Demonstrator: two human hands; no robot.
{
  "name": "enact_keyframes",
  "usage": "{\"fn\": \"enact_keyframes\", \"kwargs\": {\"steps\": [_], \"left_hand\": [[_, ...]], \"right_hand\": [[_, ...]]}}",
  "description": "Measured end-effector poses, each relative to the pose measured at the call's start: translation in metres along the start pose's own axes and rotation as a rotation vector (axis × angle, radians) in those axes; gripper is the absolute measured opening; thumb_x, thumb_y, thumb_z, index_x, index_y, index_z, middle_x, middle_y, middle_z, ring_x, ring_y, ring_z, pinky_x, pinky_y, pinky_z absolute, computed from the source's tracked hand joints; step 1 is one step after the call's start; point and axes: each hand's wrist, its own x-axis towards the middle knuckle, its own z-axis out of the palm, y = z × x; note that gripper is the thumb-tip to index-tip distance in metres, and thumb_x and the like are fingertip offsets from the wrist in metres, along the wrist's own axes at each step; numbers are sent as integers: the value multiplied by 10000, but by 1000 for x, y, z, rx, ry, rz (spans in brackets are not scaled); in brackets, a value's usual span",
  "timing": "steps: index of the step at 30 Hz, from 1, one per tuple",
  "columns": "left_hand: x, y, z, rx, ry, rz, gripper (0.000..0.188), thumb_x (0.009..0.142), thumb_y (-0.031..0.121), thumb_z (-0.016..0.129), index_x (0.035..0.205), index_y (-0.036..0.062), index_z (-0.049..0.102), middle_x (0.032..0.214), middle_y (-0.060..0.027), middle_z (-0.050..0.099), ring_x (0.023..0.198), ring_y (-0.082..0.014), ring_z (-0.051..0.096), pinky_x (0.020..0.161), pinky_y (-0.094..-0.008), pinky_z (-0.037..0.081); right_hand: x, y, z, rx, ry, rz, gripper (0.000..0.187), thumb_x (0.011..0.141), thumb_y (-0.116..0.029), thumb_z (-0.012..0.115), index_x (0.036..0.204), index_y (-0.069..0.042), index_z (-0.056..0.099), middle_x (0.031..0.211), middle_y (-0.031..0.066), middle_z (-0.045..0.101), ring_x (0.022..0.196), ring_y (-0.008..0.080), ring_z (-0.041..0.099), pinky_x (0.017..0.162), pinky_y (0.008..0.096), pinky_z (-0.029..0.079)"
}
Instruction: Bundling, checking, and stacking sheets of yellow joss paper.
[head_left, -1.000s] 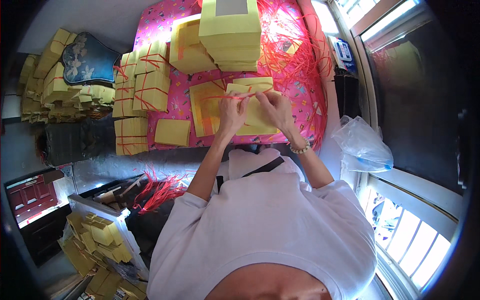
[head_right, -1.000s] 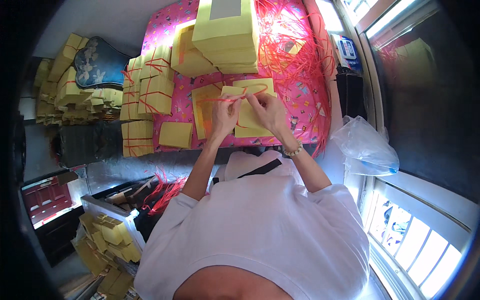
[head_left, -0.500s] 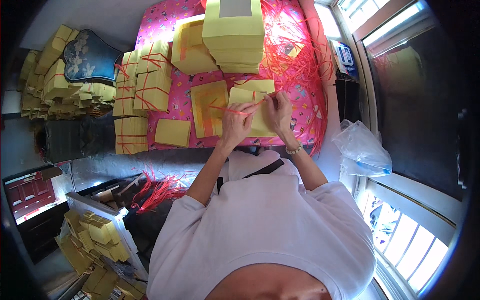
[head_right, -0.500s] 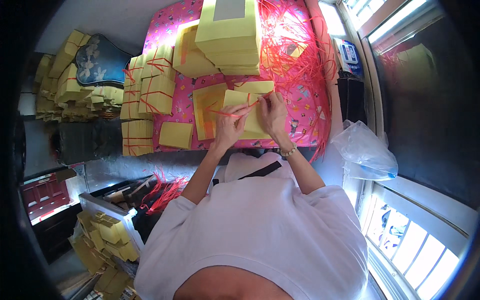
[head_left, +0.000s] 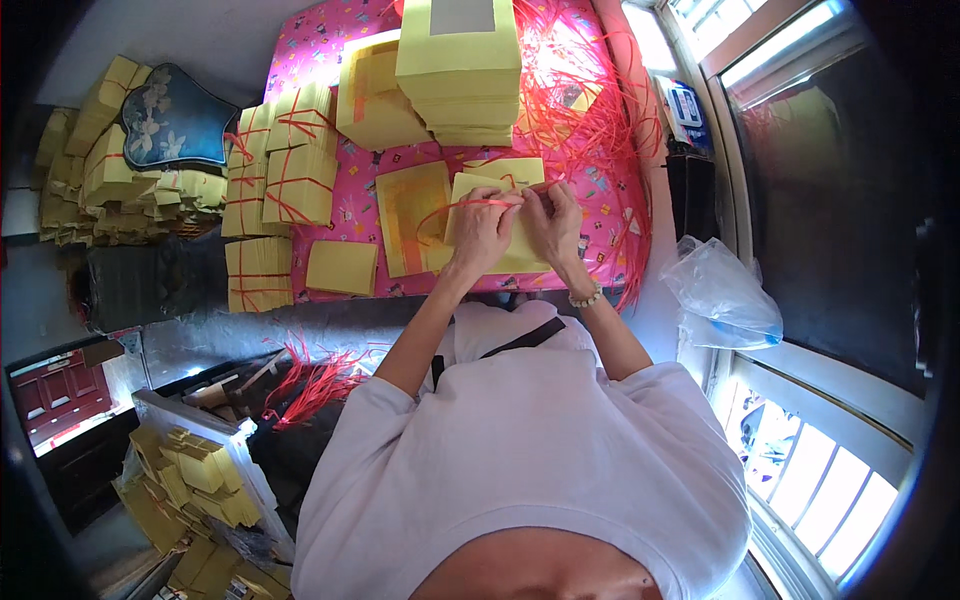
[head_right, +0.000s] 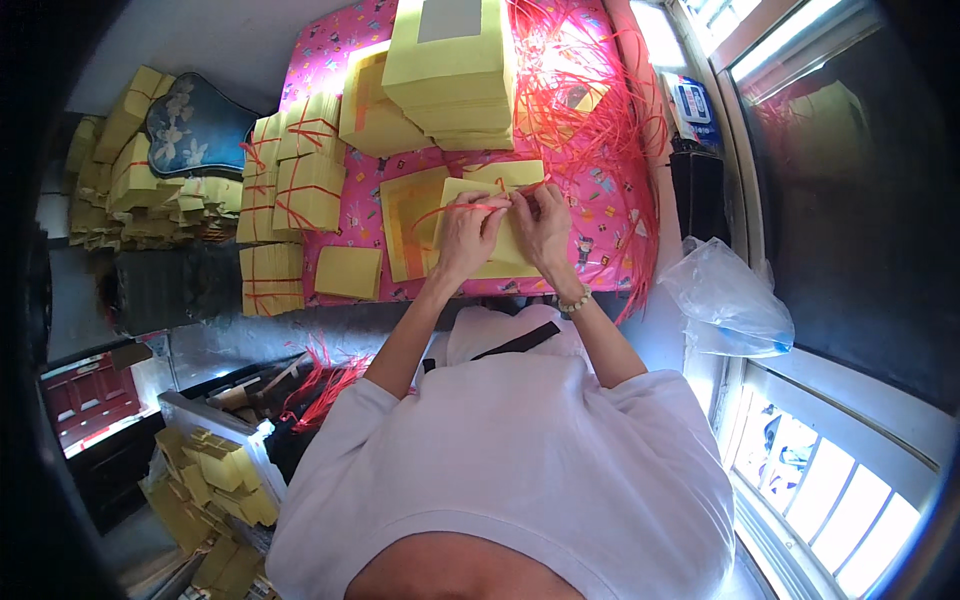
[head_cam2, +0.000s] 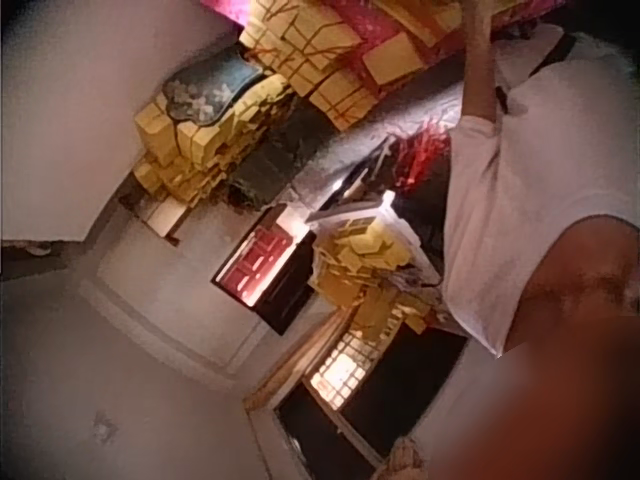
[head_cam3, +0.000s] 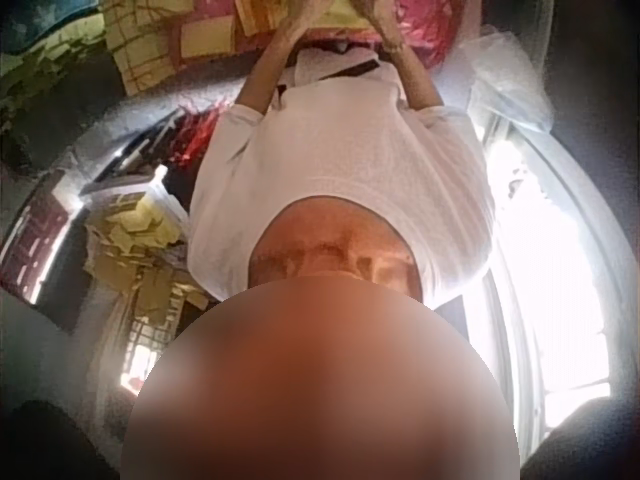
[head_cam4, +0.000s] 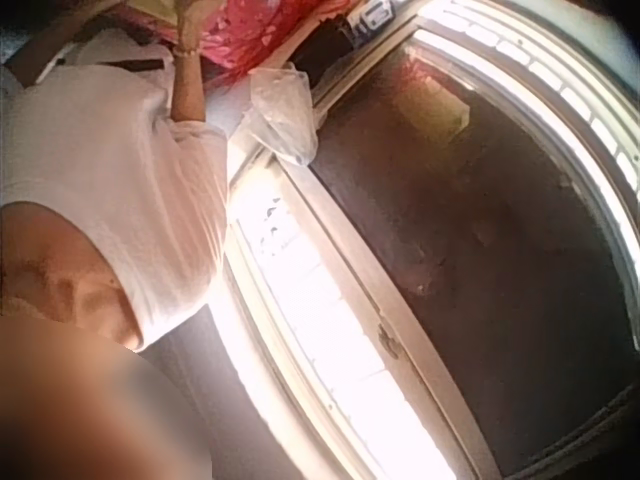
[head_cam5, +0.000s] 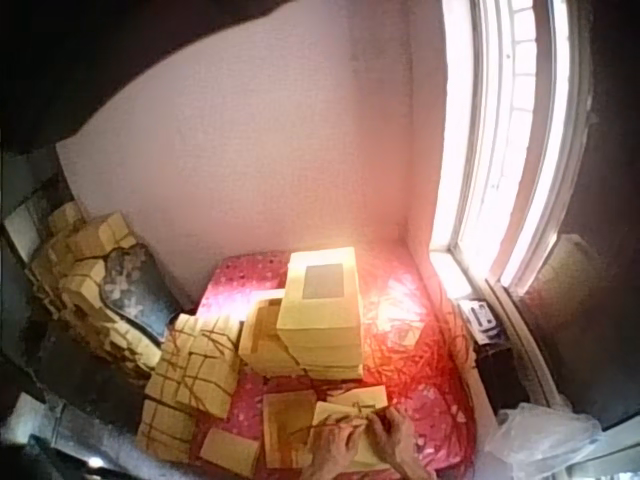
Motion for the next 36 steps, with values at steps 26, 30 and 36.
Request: {"fn": "enact_keyframes", "kwargs": {"steps": [26, 30, 36], "left_hand": [[-41, -12, -15, -17, 39, 24, 132, 813, 93, 607, 924, 121, 671, 965, -34, 657, 1103, -285, 497, 1018, -440, 318], [-46, -20, -10, -27, 50, 37, 115, 815, 92, 605, 905, 113, 673, 960, -40, 659, 1099, -283, 500, 1004, -439, 333], [-53, -37, -2, -200, 78, -32, 88, 841, 81, 576, 889, 91, 650, 958, -58, 647, 1099, -291, 527, 1052, -473, 279]], "right_hand": [[-7, 23, -4, -29, 47, -192, 68, 832, -14, 538, 850, 22, 483, 802, 174, 490, 735, 325, 485, 655, 388, 407], [-2, 39, 2, -50, 154, -172, 61, 811, 2, 535, 836, 20, 482, 799, 167, 491, 740, 311, 484, 659, 378, 405], [7, 48, 8, 47, 199, -18, 70, 803, -22, 560, 788, 20, 506, 775, 143, 507, 731, 274, 505, 669, 355, 412]]}}
